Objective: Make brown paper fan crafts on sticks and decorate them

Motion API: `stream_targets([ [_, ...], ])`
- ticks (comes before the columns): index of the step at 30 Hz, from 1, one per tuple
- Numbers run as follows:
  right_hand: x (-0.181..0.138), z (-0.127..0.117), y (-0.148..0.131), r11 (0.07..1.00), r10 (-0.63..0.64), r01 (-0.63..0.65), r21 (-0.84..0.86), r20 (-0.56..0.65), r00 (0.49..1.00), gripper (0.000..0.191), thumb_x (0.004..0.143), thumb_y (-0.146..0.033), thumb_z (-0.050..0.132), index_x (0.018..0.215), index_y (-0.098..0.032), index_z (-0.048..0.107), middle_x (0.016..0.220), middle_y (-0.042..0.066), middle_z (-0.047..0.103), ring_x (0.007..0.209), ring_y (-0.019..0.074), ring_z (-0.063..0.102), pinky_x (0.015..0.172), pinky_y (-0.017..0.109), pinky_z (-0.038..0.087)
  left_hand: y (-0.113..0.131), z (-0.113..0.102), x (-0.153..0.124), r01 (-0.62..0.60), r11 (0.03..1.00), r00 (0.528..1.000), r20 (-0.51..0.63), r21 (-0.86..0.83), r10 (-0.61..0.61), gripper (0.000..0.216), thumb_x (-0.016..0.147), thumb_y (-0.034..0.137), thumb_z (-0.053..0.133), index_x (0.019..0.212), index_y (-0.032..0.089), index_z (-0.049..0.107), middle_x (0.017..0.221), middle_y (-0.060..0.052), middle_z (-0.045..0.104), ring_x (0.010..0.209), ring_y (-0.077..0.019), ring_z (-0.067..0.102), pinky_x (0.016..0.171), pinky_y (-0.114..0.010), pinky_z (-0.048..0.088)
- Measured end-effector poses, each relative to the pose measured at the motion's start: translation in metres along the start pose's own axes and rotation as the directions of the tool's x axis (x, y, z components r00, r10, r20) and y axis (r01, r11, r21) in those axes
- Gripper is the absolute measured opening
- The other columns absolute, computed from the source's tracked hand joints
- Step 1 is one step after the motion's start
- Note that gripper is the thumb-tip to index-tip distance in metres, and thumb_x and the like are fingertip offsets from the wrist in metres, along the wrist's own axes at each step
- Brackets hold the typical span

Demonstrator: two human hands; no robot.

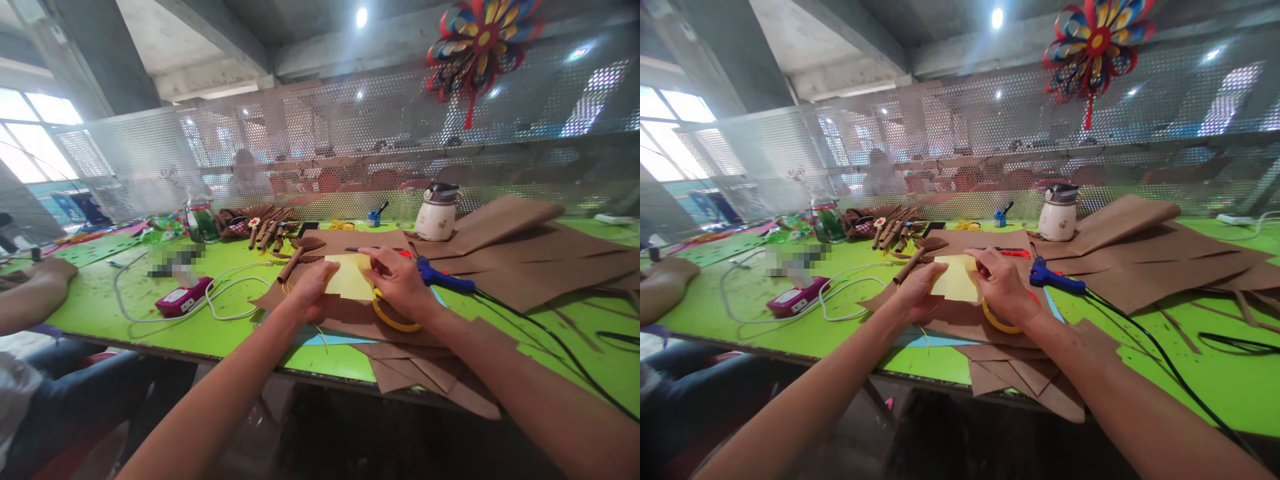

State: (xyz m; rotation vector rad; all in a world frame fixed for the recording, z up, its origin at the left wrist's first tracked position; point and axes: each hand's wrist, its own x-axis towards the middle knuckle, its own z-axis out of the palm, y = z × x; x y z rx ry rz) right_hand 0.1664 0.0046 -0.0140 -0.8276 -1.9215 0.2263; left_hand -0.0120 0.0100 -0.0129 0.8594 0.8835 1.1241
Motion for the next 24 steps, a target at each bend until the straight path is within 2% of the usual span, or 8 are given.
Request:
stream_targets([
  [5, -0.0011, -0.0001, -0.0047, 1.000, -0.008, 0.010, -0.027, 0.063, 0.998, 0.040, 0.081, -0.014, 0.048, 0.120, -0.023, 0.053, 0.090, 0.005, 0.054, 0.073, 0.0144, 0.053, 0.070, 0.027, 0.046, -0.0035, -0.0008, 0.0016, 0.017, 0.999, 0.998, 0.063, 0.047, -0.020, 0.017, 0.070, 0.017, 0.058, 0.085, 0.014, 0.065, 0.079, -0.008, 0.069, 0.064, -0.0174, 0.064, 0.055, -0.025, 0.050],
  [10, -0.0021, 0.0037, -0.0084, 0.998, 0.034, -0.042, 0.052, 0.146, 0.989, 0.048, 0.077, -0.009, 0.048, 0.122, -0.024, 0.051, 0.111, 0.007, 0.056, 0.097, 0.0182, 0.055, 0.082, 0.029, 0.046, -0.0058, -0.0033, 0.0019, -0.011, 0.997, 0.989, 0.147, 0.081, -0.001, 0.020, 0.069, 0.015, 0.062, 0.089, 0.012, 0.065, 0.084, -0.011, 0.069, 0.065, -0.0183, 0.064, 0.064, -0.031, 0.053],
  [14, -0.0011, 0.0030, -0.0072, 0.992, 0.066, -0.086, 0.094, 0.194, 0.979, 0.049, 0.073, -0.011, 0.053, 0.120, -0.024, 0.052, 0.116, 0.005, 0.056, 0.107, 0.0199, 0.052, 0.091, 0.035, 0.042, -0.0056, -0.0012, -0.0017, -0.001, 0.994, 0.982, 0.188, 0.106, -0.019, 0.026, 0.068, 0.016, 0.066, 0.094, 0.013, 0.065, 0.090, -0.012, 0.069, 0.072, -0.0206, 0.066, 0.067, -0.034, 0.053],
  [19, -0.0003, -0.0003, -0.0094, 0.988, 0.043, -0.078, 0.132, 0.255, 0.966, 0.045, 0.074, -0.012, 0.053, 0.118, -0.024, 0.054, 0.109, 0.005, 0.059, 0.092, 0.0170, 0.057, 0.078, 0.029, 0.046, -0.0035, 0.0005, -0.0037, 0.013, 0.994, 0.982, 0.185, 0.107, -0.033, 0.025, 0.066, 0.016, 0.068, 0.090, 0.011, 0.066, 0.086, -0.012, 0.070, 0.067, -0.0190, 0.065, 0.064, -0.031, 0.053],
  [24, 0.0007, -0.0001, -0.0063, 0.983, 0.138, -0.160, 0.084, 0.223, 0.965, 0.021, 0.071, -0.022, 0.060, 0.092, -0.017, 0.060, 0.082, 0.003, 0.061, 0.070, 0.0145, 0.055, 0.062, 0.026, 0.044, -0.0011, -0.0008, -0.0065, 0.041, 0.992, 0.971, 0.231, 0.116, -0.067, 0.026, 0.068, 0.018, 0.067, 0.092, 0.009, 0.065, 0.085, -0.014, 0.069, 0.068, -0.0209, 0.065, 0.065, -0.034, 0.053],
])
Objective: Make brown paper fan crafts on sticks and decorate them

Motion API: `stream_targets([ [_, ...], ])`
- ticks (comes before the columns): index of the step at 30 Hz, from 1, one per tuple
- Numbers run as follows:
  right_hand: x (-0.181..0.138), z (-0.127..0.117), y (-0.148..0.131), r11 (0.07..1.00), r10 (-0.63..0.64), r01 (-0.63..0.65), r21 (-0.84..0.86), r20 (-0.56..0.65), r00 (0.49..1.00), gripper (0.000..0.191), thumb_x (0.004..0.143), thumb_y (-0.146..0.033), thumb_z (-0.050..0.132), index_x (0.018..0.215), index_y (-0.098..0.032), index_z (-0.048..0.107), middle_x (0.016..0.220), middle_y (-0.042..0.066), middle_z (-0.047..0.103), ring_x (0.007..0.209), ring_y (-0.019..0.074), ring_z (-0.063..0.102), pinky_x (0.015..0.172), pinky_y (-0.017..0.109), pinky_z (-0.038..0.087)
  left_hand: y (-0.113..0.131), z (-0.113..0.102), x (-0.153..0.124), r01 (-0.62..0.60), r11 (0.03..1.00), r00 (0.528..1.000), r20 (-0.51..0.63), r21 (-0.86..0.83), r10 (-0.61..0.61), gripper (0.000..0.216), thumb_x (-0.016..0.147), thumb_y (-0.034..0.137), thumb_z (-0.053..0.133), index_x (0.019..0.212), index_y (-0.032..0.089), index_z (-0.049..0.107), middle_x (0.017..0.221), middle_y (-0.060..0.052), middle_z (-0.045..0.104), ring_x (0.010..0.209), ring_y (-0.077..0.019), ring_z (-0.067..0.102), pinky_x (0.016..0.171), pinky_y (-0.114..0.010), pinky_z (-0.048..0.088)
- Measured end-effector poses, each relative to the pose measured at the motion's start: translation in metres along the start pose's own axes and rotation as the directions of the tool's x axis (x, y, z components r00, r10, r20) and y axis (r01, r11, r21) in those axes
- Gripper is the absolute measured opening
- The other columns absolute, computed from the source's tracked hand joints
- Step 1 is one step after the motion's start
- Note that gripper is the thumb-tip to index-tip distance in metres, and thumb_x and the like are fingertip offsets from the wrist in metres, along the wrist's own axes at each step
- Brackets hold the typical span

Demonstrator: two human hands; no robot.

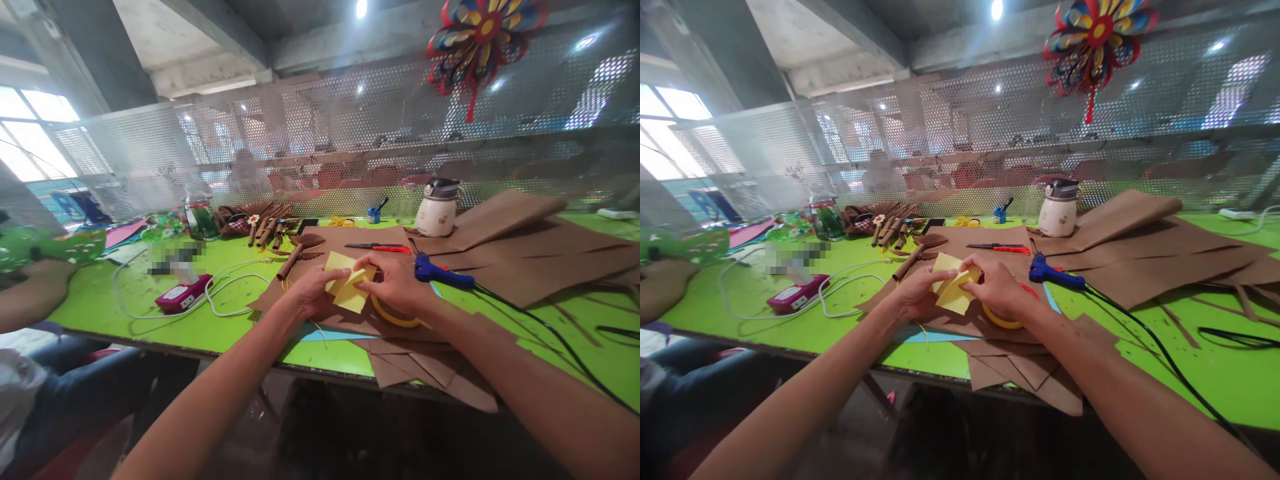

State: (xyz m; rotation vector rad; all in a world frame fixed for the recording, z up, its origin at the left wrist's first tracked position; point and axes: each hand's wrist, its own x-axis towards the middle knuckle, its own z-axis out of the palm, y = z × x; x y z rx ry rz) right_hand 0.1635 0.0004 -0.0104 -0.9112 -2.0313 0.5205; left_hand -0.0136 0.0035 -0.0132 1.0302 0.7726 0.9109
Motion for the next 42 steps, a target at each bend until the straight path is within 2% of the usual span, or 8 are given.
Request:
stream_targets([
  [9, 0.004, -0.014, 0.006, 0.993, -0.003, 0.017, 0.120, -0.112, 0.994, 0.015, 0.075, -0.031, 0.058, 0.073, -0.016, 0.056, 0.087, 0.005, 0.059, 0.078, 0.0156, 0.056, 0.069, 0.028, 0.046, 0.010, -0.005, 0.001, -0.180, 0.965, 0.964, -0.163, 0.193, 0.212, 0.021, 0.070, 0.021, 0.061, 0.086, 0.009, 0.065, 0.080, -0.010, 0.068, 0.063, -0.0174, 0.062, 0.063, -0.029, 0.049],
  [11, 0.002, -0.021, 0.003, 0.985, 0.030, -0.011, 0.174, -0.106, 0.994, 0.016, 0.077, -0.032, 0.056, 0.077, -0.016, 0.055, 0.081, 0.004, 0.060, 0.071, 0.0148, 0.056, 0.063, 0.027, 0.047, 0.026, -0.015, -0.013, -0.338, 0.844, 0.806, -0.335, 0.417, 0.488, 0.023, 0.070, 0.025, 0.059, 0.088, 0.010, 0.064, 0.079, -0.007, 0.067, 0.066, -0.0170, 0.061, 0.064, -0.028, 0.048],
  [13, 0.000, -0.026, -0.002, 0.997, -0.019, 0.029, 0.077, -0.133, 0.991, 0.015, 0.079, -0.029, 0.054, 0.086, -0.016, 0.057, 0.076, 0.003, 0.060, 0.068, 0.0148, 0.056, 0.061, 0.027, 0.046, 0.040, -0.026, -0.036, -0.377, 0.583, 0.546, -0.336, 0.719, 0.768, 0.022, 0.073, 0.026, 0.056, 0.088, 0.012, 0.065, 0.085, -0.004, 0.067, 0.078, -0.0170, 0.061, 0.072, -0.027, 0.047],
  [16, -0.004, -0.026, -0.009, 0.931, -0.258, 0.210, -0.298, -0.134, 0.957, 0.028, 0.083, -0.015, 0.045, 0.107, -0.018, 0.057, 0.086, 0.005, 0.059, 0.075, 0.0164, 0.054, 0.067, 0.029, 0.043, 0.043, -0.040, -0.080, -0.108, 0.271, 0.337, -0.222, 0.956, 0.915, 0.022, 0.077, 0.027, 0.054, 0.089, 0.014, 0.066, 0.082, -0.002, 0.067, 0.080, -0.0161, 0.060, 0.076, -0.026, 0.045],
  [22, -0.014, -0.004, -0.022, 0.660, -0.393, 0.485, -0.573, 0.287, 0.874, 0.023, 0.081, -0.008, 0.043, 0.083, -0.014, 0.065, 0.088, 0.010, 0.055, 0.087, 0.0212, 0.046, 0.074, 0.032, 0.039, -0.008, -0.047, -0.142, -0.063, 0.064, 0.506, -0.023, 0.996, 0.862, 0.023, 0.083, 0.020, 0.049, 0.101, 0.019, 0.064, 0.103, -0.005, 0.065, 0.096, -0.0174, 0.059, 0.087, -0.029, 0.043],
  [27, -0.023, 0.004, -0.041, 0.693, -0.327, 0.576, -0.433, 0.524, 0.787, 0.022, 0.080, -0.033, 0.055, 0.075, -0.014, 0.064, 0.087, 0.008, 0.055, 0.088, 0.0213, 0.044, 0.080, 0.034, 0.037, -0.043, -0.036, -0.165, -0.076, -0.010, 0.476, 0.045, 0.997, 0.878, 0.031, 0.078, 0.011, 0.053, 0.106, 0.022, 0.062, 0.111, -0.006, 0.060, 0.104, -0.0202, 0.054, 0.092, -0.035, 0.042],
  [37, -0.026, 0.020, -0.050, 0.552, -0.298, 0.653, -0.519, 0.608, 0.736, 0.014, 0.079, -0.022, 0.056, 0.071, -0.014, 0.064, 0.083, 0.010, 0.055, 0.083, 0.0230, 0.045, 0.066, 0.034, 0.032, -0.076, -0.016, -0.187, -0.085, -0.075, 0.541, 0.109, 0.994, 0.834, 0.053, 0.072, -0.004, 0.042, 0.114, 0.024, 0.059, 0.117, -0.009, 0.049, 0.108, -0.0215, 0.048, 0.088, -0.039, 0.042],
  [42, -0.030, 0.034, -0.051, 0.571, -0.278, 0.572, -0.589, 0.516, 0.810, 0.014, 0.079, -0.014, 0.051, 0.070, -0.013, 0.062, 0.081, 0.010, 0.055, 0.080, 0.0223, 0.045, 0.060, 0.032, 0.030, -0.081, -0.007, -0.189, -0.144, -0.043, 0.568, 0.118, 0.989, 0.815, 0.051, 0.075, -0.003, 0.041, 0.116, 0.023, 0.057, 0.117, -0.009, 0.051, 0.108, -0.0210, 0.049, 0.088, -0.037, 0.043],
])
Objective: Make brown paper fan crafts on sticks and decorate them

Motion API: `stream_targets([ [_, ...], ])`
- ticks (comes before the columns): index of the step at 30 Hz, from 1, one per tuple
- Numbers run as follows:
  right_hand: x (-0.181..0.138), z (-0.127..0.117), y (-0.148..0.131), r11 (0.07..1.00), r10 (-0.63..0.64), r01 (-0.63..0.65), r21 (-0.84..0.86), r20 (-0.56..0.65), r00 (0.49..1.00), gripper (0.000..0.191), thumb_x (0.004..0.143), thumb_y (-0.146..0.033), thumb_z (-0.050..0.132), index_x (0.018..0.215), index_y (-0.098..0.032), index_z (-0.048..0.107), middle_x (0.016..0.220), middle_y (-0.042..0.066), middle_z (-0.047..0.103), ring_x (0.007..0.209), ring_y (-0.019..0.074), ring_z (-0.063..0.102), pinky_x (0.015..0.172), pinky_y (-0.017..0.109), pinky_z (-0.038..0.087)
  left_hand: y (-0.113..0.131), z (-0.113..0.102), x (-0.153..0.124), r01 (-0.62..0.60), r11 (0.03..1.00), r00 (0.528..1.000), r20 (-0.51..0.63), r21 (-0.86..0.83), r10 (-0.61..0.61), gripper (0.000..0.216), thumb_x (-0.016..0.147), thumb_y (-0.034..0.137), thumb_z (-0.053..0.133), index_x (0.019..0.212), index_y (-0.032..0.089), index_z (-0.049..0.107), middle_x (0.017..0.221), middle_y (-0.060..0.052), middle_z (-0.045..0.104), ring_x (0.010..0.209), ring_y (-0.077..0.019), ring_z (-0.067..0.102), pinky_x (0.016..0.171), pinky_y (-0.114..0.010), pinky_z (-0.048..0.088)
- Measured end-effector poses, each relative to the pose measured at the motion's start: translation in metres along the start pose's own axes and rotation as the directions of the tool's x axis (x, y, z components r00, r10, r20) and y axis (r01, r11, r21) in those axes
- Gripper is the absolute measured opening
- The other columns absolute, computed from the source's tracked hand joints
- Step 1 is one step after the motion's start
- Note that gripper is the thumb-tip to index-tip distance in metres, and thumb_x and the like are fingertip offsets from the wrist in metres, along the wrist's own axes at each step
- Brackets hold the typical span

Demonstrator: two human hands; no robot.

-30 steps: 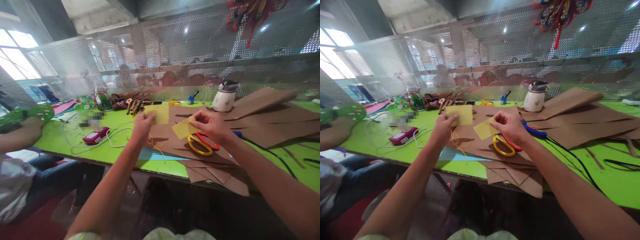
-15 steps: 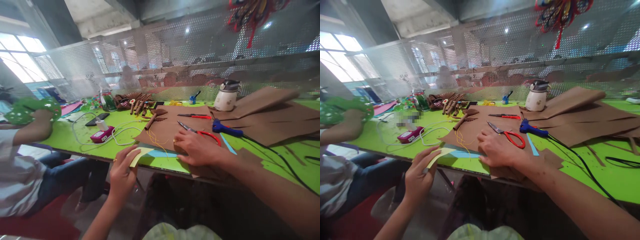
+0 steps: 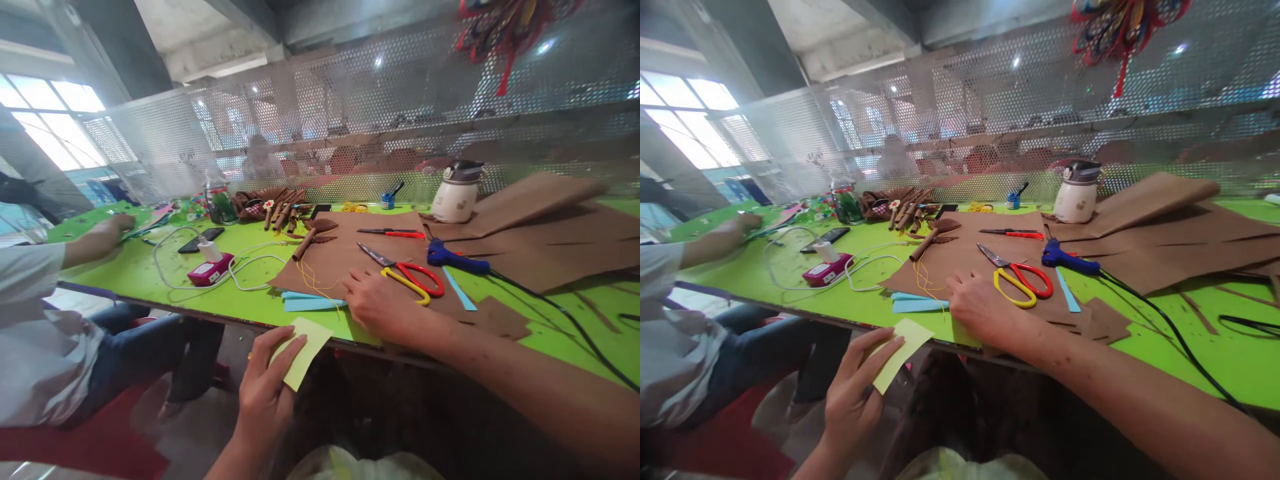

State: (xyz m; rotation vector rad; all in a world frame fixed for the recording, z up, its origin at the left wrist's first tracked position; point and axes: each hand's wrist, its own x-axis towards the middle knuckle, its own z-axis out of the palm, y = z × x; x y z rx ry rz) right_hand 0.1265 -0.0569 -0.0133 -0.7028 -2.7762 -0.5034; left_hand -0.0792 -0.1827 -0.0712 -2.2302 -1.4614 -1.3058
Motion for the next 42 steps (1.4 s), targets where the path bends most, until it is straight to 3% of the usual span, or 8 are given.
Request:
stream_targets([
  [10, -0.001, 0.014, 0.027, 0.941, 0.336, -0.310, 0.139, -0.247, 0.909, 0.018, 0.083, -0.017, 0.048, 0.068, -0.015, 0.058, 0.076, 0.005, 0.055, 0.073, 0.0154, 0.049, 0.065, 0.027, 0.033, -0.011, 0.024, 0.031, -0.002, 1.000, 0.998, -0.060, 0.025, 0.004, 0.041, 0.078, 0.003, 0.046, 0.114, 0.021, 0.055, 0.116, -0.009, 0.054, 0.111, -0.0204, 0.050, 0.094, -0.038, 0.042],
  [16, -0.002, 0.016, 0.025, 0.948, 0.288, -0.243, 0.208, -0.229, 0.930, 0.016, 0.083, -0.017, 0.049, 0.070, -0.015, 0.057, 0.079, 0.004, 0.055, 0.076, 0.0146, 0.050, 0.068, 0.026, 0.035, -0.010, 0.040, 0.064, 0.021, 0.980, 0.975, 0.214, 0.200, -0.064, 0.031, 0.080, 0.013, 0.046, 0.108, 0.016, 0.058, 0.116, -0.014, 0.054, 0.115, -0.0253, 0.047, 0.096, -0.044, 0.041],
  [21, -0.002, 0.015, 0.018, 0.957, 0.230, -0.188, 0.221, -0.179, 0.957, 0.017, 0.084, -0.018, 0.047, 0.070, -0.015, 0.057, 0.080, 0.005, 0.054, 0.080, 0.0156, 0.049, 0.071, 0.027, 0.036, -0.015, 0.023, 0.073, -0.034, 0.984, 0.903, 0.428, 0.176, -0.046, 0.040, 0.080, 0.028, 0.052, 0.117, 0.013, 0.054, 0.121, -0.017, 0.054, 0.118, -0.0282, 0.046, 0.096, -0.045, 0.041],
  [27, -0.002, 0.010, 0.010, 0.960, 0.150, -0.135, 0.247, -0.045, 0.988, 0.023, 0.088, -0.020, 0.042, 0.074, -0.014, 0.059, 0.083, 0.006, 0.055, 0.075, 0.0137, 0.049, 0.065, 0.026, 0.034, -0.019, -0.007, 0.059, 0.009, 0.990, 0.934, 0.351, 0.140, -0.058, 0.030, 0.085, 0.029, 0.048, 0.110, 0.018, 0.059, 0.116, -0.010, 0.060, 0.108, -0.0207, 0.055, 0.094, -0.037, 0.044],
  [31, -0.003, 0.005, 0.006, 0.966, 0.108, -0.101, 0.236, -0.018, 0.994, 0.025, 0.089, -0.020, 0.041, 0.075, -0.013, 0.060, 0.084, 0.006, 0.056, 0.077, 0.0142, 0.049, 0.064, 0.026, 0.033, -0.005, 0.000, 0.053, -0.040, 0.988, 0.914, 0.405, 0.147, -0.023, 0.031, 0.084, 0.032, 0.051, 0.110, 0.018, 0.058, 0.113, -0.009, 0.061, 0.108, -0.0209, 0.055, 0.092, -0.035, 0.045],
  [35, -0.003, 0.006, 0.005, 0.959, 0.009, -0.012, 0.282, 0.011, 1.000, 0.025, 0.088, -0.029, 0.045, 0.079, -0.014, 0.063, 0.085, 0.007, 0.057, 0.081, 0.0160, 0.050, 0.063, 0.026, 0.034, 0.005, 0.004, 0.055, 0.017, 0.993, 0.952, 0.301, 0.118, -0.052, 0.028, 0.083, 0.031, 0.051, 0.106, 0.018, 0.061, 0.105, -0.008, 0.065, 0.096, -0.0203, 0.060, 0.084, -0.033, 0.047],
  [38, -0.004, 0.008, 0.006, 0.932, -0.006, 0.002, 0.363, 0.008, 1.000, 0.027, 0.084, -0.036, 0.051, 0.083, -0.013, 0.065, 0.084, 0.008, 0.058, 0.084, 0.0176, 0.051, 0.065, 0.027, 0.037, 0.009, -0.009, 0.076, 0.176, 0.984, 0.966, 0.194, -0.003, -0.172, 0.021, 0.084, 0.031, 0.051, 0.085, 0.017, 0.067, 0.078, -0.004, 0.068, 0.069, -0.0149, 0.062, 0.064, -0.025, 0.048],
  [42, -0.005, 0.007, 0.012, 0.815, 0.079, -0.063, 0.576, -0.002, 0.997, 0.025, 0.084, -0.034, 0.052, 0.089, -0.015, 0.068, 0.087, 0.007, 0.061, 0.079, 0.0149, 0.055, 0.070, 0.026, 0.040, 0.010, -0.009, 0.145, 0.343, 0.867, 0.933, 0.233, -0.361, -0.272, 0.026, 0.081, 0.034, 0.053, 0.071, 0.014, 0.065, 0.059, -0.002, 0.064, 0.053, -0.0111, 0.056, 0.053, -0.021, 0.043],
])
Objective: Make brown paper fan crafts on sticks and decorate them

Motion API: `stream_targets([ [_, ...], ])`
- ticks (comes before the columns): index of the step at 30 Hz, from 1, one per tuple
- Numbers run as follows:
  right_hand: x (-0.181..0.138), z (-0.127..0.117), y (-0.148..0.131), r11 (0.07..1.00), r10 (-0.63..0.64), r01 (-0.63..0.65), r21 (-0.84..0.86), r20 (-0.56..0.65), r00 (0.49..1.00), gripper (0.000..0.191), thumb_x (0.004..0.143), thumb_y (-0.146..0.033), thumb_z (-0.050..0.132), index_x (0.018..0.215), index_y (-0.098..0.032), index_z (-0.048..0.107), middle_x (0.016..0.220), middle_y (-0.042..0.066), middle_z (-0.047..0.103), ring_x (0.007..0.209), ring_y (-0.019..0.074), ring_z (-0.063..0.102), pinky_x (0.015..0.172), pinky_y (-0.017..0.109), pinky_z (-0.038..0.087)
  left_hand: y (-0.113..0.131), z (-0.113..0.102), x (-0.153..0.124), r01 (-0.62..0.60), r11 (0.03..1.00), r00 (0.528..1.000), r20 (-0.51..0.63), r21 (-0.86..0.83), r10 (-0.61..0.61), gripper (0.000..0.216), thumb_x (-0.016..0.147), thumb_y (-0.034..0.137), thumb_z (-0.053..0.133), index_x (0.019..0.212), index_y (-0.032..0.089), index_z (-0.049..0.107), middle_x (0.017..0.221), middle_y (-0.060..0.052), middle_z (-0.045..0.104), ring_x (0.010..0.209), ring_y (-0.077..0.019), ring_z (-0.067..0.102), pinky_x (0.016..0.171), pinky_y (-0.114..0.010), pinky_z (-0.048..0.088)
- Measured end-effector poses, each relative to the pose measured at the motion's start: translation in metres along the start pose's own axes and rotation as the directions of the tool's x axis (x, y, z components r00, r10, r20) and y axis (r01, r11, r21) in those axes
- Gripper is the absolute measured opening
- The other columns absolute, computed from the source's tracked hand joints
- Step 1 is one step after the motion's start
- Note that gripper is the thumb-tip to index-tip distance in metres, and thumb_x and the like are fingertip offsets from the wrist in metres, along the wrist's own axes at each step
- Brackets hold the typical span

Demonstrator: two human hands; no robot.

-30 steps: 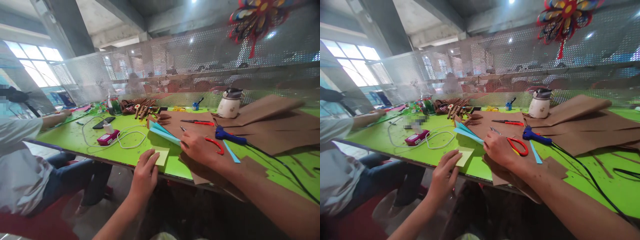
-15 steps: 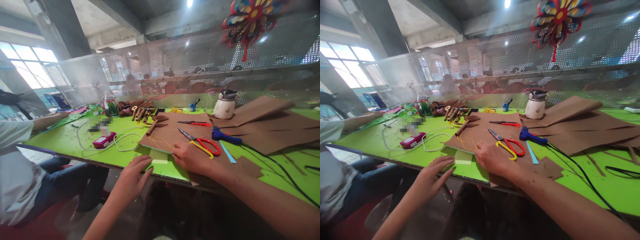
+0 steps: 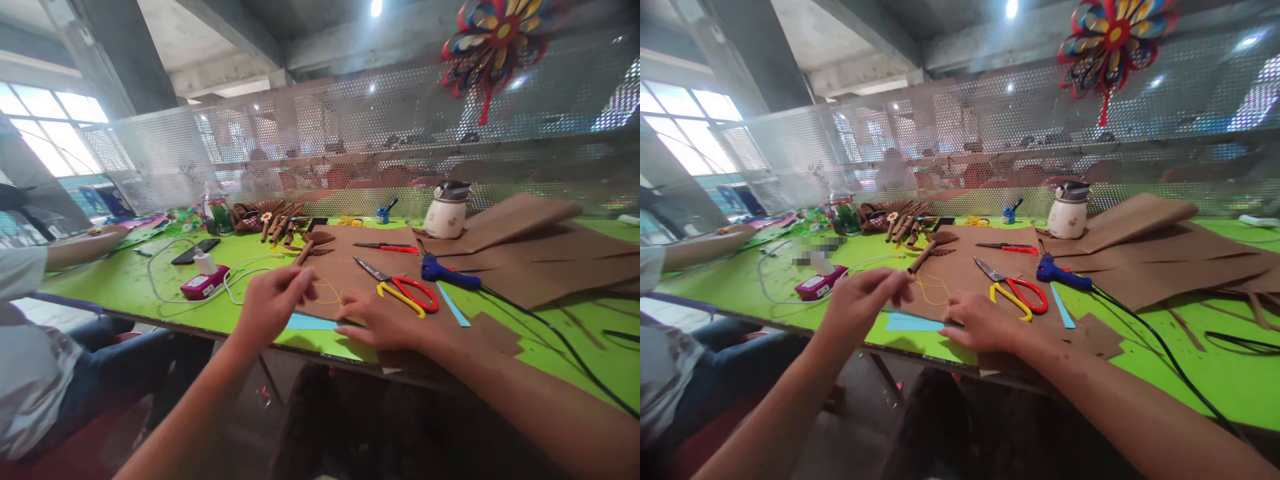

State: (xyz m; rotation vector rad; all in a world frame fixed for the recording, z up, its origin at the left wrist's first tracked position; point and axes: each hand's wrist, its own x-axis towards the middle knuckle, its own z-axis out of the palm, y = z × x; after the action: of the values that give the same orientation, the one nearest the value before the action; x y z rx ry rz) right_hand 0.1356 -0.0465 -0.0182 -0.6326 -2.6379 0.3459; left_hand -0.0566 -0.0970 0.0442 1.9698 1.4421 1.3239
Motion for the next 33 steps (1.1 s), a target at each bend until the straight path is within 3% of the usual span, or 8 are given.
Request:
stream_targets([
  [3, 0.001, -0.008, 0.004, 0.975, 0.110, -0.094, 0.199, -0.073, 0.991, 0.022, 0.083, -0.030, 0.052, 0.088, -0.016, 0.069, 0.088, 0.006, 0.064, 0.079, 0.0141, 0.057, 0.074, 0.026, 0.042, -0.011, 0.028, 0.064, 0.133, 0.879, 0.977, 0.209, -0.458, -0.038, 0.023, 0.079, 0.033, 0.055, 0.080, 0.011, 0.064, 0.065, -0.005, 0.064, 0.060, -0.0128, 0.060, 0.056, -0.022, 0.045],
  [6, 0.003, -0.017, 0.015, 0.919, 0.238, -0.176, 0.353, -0.140, 0.961, 0.018, 0.079, -0.028, 0.056, 0.082, -0.017, 0.070, 0.083, 0.004, 0.067, 0.078, 0.0157, 0.059, 0.075, 0.028, 0.043, -0.044, 0.070, 0.103, 0.465, 0.655, 0.883, 0.369, -0.596, -0.290, 0.013, 0.076, 0.021, 0.055, 0.072, 0.010, 0.060, 0.063, -0.005, 0.062, 0.057, -0.0095, 0.058, 0.057, -0.021, 0.046],
  [9, 0.003, -0.024, 0.032, 0.819, 0.342, -0.175, 0.547, -0.220, 0.914, 0.019, 0.076, -0.032, 0.059, 0.076, -0.016, 0.069, 0.081, 0.003, 0.068, 0.079, 0.0168, 0.059, 0.074, 0.028, 0.044, -0.070, 0.099, 0.104, 0.525, 0.621, 0.847, 0.429, -0.582, -0.314, 0.011, 0.073, 0.018, 0.057, 0.066, 0.009, 0.058, 0.061, -0.005, 0.060, 0.052, -0.0094, 0.056, 0.052, -0.021, 0.045],
  [13, 0.000, -0.031, 0.053, 0.643, 0.531, -0.228, 0.732, -0.210, 0.821, 0.023, 0.069, -0.035, 0.065, 0.078, -0.014, 0.067, 0.073, 0.002, 0.066, 0.065, 0.0148, 0.058, 0.060, 0.026, 0.044, -0.077, 0.105, 0.083, 0.527, 0.532, 0.830, 0.535, -0.663, -0.156, 0.025, 0.076, 0.035, 0.059, 0.079, 0.011, 0.061, 0.072, -0.006, 0.061, 0.062, -0.0095, 0.058, 0.058, -0.020, 0.047],
  [17, 0.001, -0.032, 0.064, 0.672, 0.590, -0.283, 0.684, -0.263, 0.764, 0.024, 0.067, -0.030, 0.065, 0.086, -0.015, 0.068, 0.080, 0.004, 0.067, 0.068, 0.0150, 0.059, 0.060, 0.026, 0.045, -0.066, 0.105, 0.075, 0.567, 0.548, 0.783, 0.610, -0.616, -0.124, 0.039, 0.073, 0.049, 0.060, 0.084, 0.011, 0.062, 0.071, -0.005, 0.059, 0.060, -0.0085, 0.055, 0.056, -0.019, 0.044],
  [23, 0.009, -0.027, 0.072, 0.734, 0.560, -0.209, 0.646, -0.402, 0.724, 0.029, 0.068, -0.028, 0.065, 0.095, -0.016, 0.065, 0.083, 0.004, 0.067, 0.076, 0.0152, 0.060, 0.066, 0.026, 0.047, -0.067, 0.109, 0.075, 0.486, 0.717, 0.806, 0.574, -0.501, -0.146, 0.028, 0.059, 0.030, 0.076, 0.076, 0.012, 0.062, 0.054, 0.003, 0.048, 0.046, -0.0044, 0.041, 0.042, -0.016, 0.029],
  [28, 0.003, -0.042, 0.079, 0.744, 0.624, -0.162, 0.648, -0.586, 0.517, 0.023, 0.075, -0.038, 0.060, 0.075, -0.016, 0.062, 0.059, -0.001, 0.058, 0.052, 0.0095, 0.050, 0.050, 0.021, 0.042, -0.071, 0.107, 0.079, 0.531, 0.624, 0.824, 0.521, -0.574, -0.222, 0.029, 0.057, 0.028, 0.076, 0.074, 0.013, 0.059, 0.058, 0.002, 0.053, 0.046, -0.0057, 0.045, 0.042, -0.017, 0.032],
  [33, -0.001, -0.049, 0.075, 0.656, 0.650, -0.089, 0.750, -0.501, 0.572, 0.033, 0.076, -0.047, 0.057, 0.062, -0.018, 0.050, 0.041, -0.009, 0.031, 0.035, 0.0048, 0.025, 0.034, 0.019, 0.019, -0.073, 0.107, 0.082, 0.497, 0.630, 0.863, 0.415, -0.598, -0.287, 0.026, 0.061, 0.031, 0.074, 0.069, 0.013, 0.057, 0.049, 0.006, 0.042, 0.038, -0.0021, 0.033, 0.036, -0.015, 0.021],
])
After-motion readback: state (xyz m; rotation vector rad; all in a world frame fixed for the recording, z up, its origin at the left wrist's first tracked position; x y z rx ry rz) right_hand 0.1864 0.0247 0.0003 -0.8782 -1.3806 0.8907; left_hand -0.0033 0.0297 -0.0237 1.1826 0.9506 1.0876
